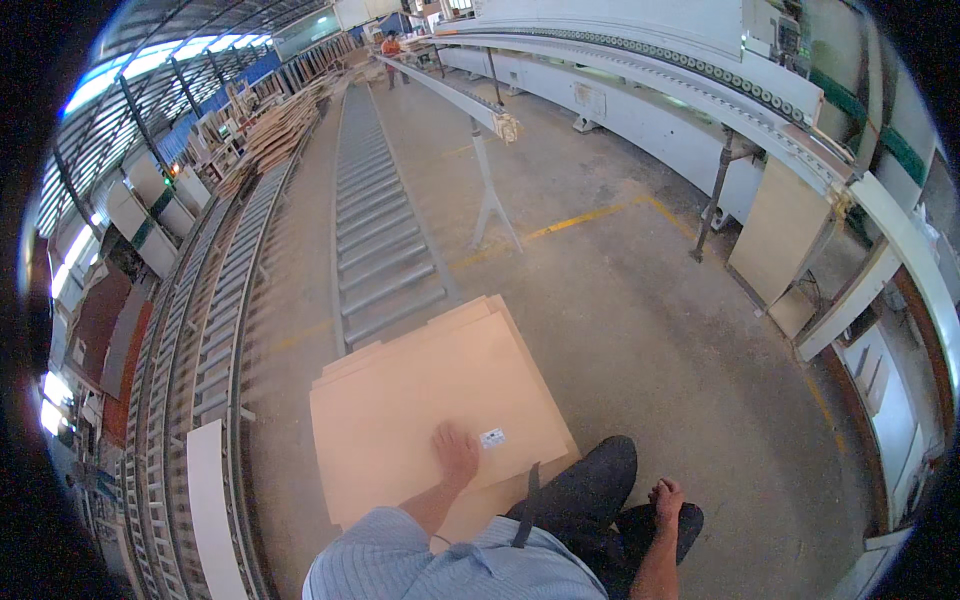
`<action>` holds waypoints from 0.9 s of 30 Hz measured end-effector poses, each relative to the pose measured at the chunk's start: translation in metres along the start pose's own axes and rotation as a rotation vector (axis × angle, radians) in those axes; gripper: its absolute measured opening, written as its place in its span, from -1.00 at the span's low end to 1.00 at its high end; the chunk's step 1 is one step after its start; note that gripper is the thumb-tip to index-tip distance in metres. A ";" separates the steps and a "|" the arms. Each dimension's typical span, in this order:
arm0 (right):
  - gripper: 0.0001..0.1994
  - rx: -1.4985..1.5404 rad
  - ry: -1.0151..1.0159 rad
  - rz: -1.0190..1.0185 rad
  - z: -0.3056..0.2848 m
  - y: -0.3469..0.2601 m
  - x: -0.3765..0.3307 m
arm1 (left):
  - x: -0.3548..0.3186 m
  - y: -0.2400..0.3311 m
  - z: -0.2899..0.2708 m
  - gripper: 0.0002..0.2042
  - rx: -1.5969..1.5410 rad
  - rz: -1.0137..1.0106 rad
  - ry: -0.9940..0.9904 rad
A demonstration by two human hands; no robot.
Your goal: The person takes wooden boards from a machine conveyor by hand and stacks them onto a pile on the floor.
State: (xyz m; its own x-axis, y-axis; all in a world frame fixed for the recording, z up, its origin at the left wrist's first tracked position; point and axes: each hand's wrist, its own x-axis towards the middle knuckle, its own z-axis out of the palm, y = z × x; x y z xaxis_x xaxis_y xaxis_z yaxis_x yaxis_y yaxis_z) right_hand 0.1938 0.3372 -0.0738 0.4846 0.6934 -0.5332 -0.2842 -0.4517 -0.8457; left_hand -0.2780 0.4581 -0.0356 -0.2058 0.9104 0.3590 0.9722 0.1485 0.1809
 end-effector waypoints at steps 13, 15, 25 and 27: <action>-0.76 0.027 -0.018 0.012 -0.006 0.008 0.005 | -0.002 0.002 0.003 -0.49 0.036 0.016 0.004; -0.77 0.002 0.001 0.022 -0.002 0.004 0.002 | -0.003 -0.001 0.002 -0.49 0.043 -0.001 0.018; -0.83 0.036 0.031 -0.028 0.001 0.003 0.000 | -0.003 0.000 0.004 -0.48 0.058 -0.008 -0.011; -0.83 0.015 0.042 -0.018 -0.003 0.004 0.002 | -0.001 0.004 0.003 -0.47 0.045 -0.014 -0.047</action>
State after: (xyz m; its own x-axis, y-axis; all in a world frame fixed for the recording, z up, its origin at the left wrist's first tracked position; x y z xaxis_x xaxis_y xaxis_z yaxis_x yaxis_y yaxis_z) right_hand 0.1961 0.3349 -0.0780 0.5242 0.6767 -0.5170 -0.2875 -0.4309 -0.8554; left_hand -0.2735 0.4586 -0.0377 -0.2155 0.9250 0.3130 0.9735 0.1782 0.1436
